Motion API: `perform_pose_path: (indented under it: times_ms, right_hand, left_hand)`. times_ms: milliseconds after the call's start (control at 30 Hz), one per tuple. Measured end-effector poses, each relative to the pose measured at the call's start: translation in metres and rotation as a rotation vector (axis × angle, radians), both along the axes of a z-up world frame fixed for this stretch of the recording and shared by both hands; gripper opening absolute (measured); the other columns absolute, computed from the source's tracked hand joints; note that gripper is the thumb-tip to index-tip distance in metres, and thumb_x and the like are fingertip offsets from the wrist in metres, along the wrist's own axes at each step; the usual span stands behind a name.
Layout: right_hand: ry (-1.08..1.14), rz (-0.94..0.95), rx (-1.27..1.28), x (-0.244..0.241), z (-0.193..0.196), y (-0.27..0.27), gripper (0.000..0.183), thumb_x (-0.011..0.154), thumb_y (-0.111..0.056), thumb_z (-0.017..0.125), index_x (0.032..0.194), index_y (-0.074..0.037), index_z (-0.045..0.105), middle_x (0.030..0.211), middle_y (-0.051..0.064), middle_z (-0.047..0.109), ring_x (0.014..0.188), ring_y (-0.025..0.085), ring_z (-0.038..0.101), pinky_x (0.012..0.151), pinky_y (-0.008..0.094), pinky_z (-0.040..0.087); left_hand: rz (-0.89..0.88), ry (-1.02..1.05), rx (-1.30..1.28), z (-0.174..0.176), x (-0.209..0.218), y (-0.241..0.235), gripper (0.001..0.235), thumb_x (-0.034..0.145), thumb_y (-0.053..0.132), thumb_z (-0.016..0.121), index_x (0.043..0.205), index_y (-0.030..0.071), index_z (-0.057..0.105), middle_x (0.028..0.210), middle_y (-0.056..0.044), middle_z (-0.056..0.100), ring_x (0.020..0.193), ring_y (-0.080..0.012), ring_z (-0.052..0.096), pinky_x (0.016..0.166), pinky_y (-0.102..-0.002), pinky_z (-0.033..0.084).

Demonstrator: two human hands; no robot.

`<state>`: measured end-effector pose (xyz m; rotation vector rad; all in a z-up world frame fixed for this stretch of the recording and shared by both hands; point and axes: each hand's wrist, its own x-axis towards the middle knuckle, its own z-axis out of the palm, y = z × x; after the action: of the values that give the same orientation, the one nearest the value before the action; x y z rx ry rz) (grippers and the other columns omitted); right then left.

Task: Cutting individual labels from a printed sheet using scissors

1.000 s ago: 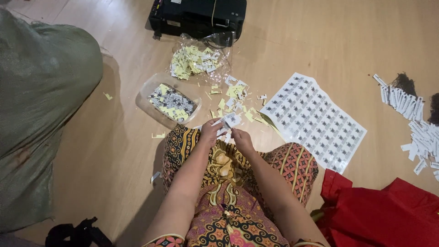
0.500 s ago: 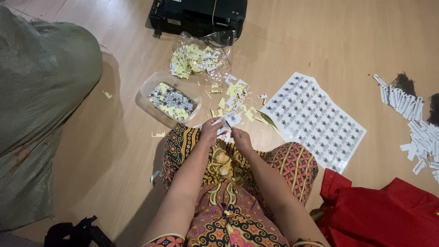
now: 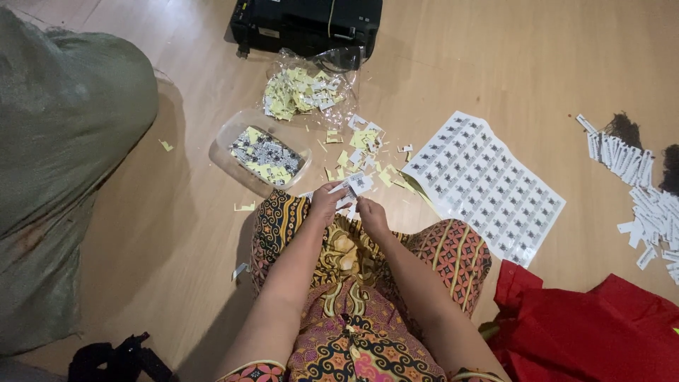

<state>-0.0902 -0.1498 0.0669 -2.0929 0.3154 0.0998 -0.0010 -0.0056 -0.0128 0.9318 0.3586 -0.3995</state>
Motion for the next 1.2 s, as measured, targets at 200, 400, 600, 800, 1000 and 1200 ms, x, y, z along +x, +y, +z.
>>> perform_pose_path:
  times_ms: [200,400,600,800,1000,1200]
  right_hand:
    - [-0.013,-0.009,0.001,0.0,-0.003,0.0,0.053,0.105,-0.053,0.042,0.084,-0.015,0.073,0.092,0.02,0.074,0.101,0.045,0.067,0.091,0.054,0.049]
    - [-0.026,-0.027,-0.002,0.0,-0.005,0.001,0.051,0.104,-0.053,0.044,0.084,-0.015,0.073,0.084,0.019,0.072,0.095,0.042,0.068,0.088,0.052,0.049]
    - [-0.024,-0.04,0.002,-0.004,0.002,0.004,0.054,0.105,-0.053,0.042,0.082,-0.015,0.072,0.081,0.019,0.072,0.092,0.042,0.068,0.087,0.052,0.049]
    - [-0.053,-0.032,0.019,0.001,-0.02,0.0,0.054,0.106,-0.054,0.041,0.084,-0.014,0.071,0.083,0.02,0.07,0.092,0.044,0.066,0.085,0.053,0.049]
    - [-0.061,-0.024,-0.017,-0.001,-0.011,0.004,0.055,0.106,-0.052,0.04,0.084,-0.012,0.071,0.083,0.023,0.071,0.094,0.047,0.066,0.085,0.056,0.048]
    - [-0.071,-0.05,0.026,-0.003,-0.006,0.01,0.054,0.107,-0.049,0.039,0.085,-0.01,0.07,0.087,0.023,0.071,0.097,0.048,0.065,0.088,0.055,0.048]
  left_hand:
    - [-0.008,-0.01,0.002,0.008,-0.002,0.001,0.043,0.079,0.001,0.087,0.118,-0.003,0.069,0.1,-0.021,0.074,0.079,-0.0335,0.077,0.057,-0.051,0.068]
    - [-0.02,-0.043,0.03,0.009,-0.004,0.001,0.043,0.078,-0.002,0.086,0.118,-0.003,0.069,0.098,-0.021,0.074,0.076,-0.032,0.077,0.057,-0.05,0.068]
    - [-0.03,-0.034,0.04,0.012,-0.005,0.001,0.042,0.079,0.0,0.085,0.118,-0.002,0.07,0.097,-0.021,0.075,0.074,-0.0314,0.077,0.055,-0.048,0.068]
    - [-0.044,-0.051,0.047,0.014,-0.005,0.0,0.043,0.076,0.001,0.089,0.115,-0.004,0.071,0.091,-0.022,0.075,0.071,-0.0334,0.077,0.054,-0.049,0.067]
    - [-0.034,-0.063,0.053,0.012,-0.005,-0.001,0.044,0.077,0.0,0.087,0.117,-0.006,0.07,0.091,-0.022,0.074,0.071,-0.0344,0.077,0.055,-0.049,0.067]
    - [-0.036,-0.061,0.037,0.017,-0.01,0.001,0.047,0.075,-0.002,0.089,0.116,-0.009,0.069,0.089,-0.023,0.073,0.071,-0.0352,0.076,0.056,-0.05,0.067]
